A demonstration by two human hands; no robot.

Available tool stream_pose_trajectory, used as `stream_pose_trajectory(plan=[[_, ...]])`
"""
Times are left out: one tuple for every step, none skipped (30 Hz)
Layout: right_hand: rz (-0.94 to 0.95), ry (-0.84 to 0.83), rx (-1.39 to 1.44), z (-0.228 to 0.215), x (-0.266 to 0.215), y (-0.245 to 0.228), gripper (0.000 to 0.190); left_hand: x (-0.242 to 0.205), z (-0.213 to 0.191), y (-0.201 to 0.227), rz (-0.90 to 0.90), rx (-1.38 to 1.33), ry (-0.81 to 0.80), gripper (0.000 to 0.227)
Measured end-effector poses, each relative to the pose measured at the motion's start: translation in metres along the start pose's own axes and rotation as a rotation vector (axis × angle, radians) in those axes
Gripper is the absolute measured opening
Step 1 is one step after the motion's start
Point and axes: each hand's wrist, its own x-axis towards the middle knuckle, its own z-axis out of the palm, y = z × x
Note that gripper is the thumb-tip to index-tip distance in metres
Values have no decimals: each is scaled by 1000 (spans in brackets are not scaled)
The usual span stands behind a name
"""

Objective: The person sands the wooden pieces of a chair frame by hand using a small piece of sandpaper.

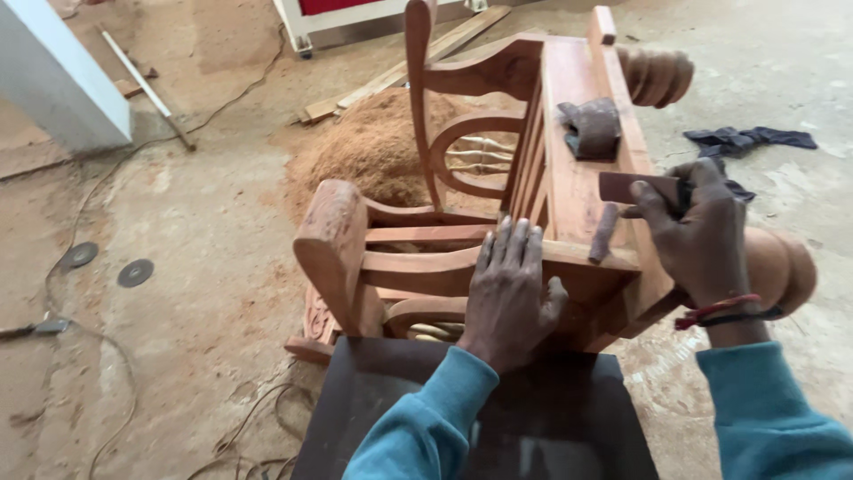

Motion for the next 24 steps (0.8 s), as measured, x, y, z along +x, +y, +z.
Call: stream_pose_trajectory(plan=[[-4,15,-7,0,0,1,28,8,3,3,39,1,22,69],[-8,28,-13,0,0,2,29,17,5,7,76,4,45,66],[7,33,-2,1,0,2,28,26,8,13,67,5,28,57],[20,39,12,1,-1,2,28,36,13,21,58,9,12,49],[33,44,26,1,-1,3,28,45,15,26,48,13,-4,42],[44,46,21,2,0,3,28,52,15,30,49,6,-49,43],[56,47,17,2,0,3,29,59,15,34,49,0,-95,45],[68,51,14,1,1,2,30,64,15,38,51,-5,-141,47],[70,51,18,1,2,2,29,67,16,41,52,34,-150,42],[75,51,21,1,2,1,28,70,17,42,55,72,-162,36],[79,52,23,1,2,0,28,73,19,43,57,110,-172,31],[93,47,35,0,3,0,28,77,22,41,14,101,-218,27],[107,43,47,0,4,-2,28,81,24,38,-30,93,-263,23],[118,32,59,0,5,-4,29,83,26,35,-79,84,-307,20],[142,21,56,-1,4,-6,28,83,28,30,-64,41,-261,21],[162,5,54,-2,4,-8,28,83,29,25,-55,-1,-211,23],[182,-12,52,-2,4,-10,28,82,29,18,-46,-44,-161,24],[140,-4,73,-2,3,-11,26,82,29,8,-92,-81,-187,23],[98,3,95,-1,3,-11,25,81,28,-5,-137,-118,-213,21],[57,10,110,-3,2,-10,23,80,27,-19,-181,-161,-240,20],[23,43,47,-3,0,-9,23,80,25,-36,-247,-222,-222,20],[-14,72,-13,-3,-1,-9,22,77,21,-55,-317,-281,-203,20],[-51,101,-73,-3,-2,-10,22,73,16,-73,-350,-257,-216,20],[-39,94,-62,-3,-3,-13,22,70,11,-91,-382,-227,-227,21]])
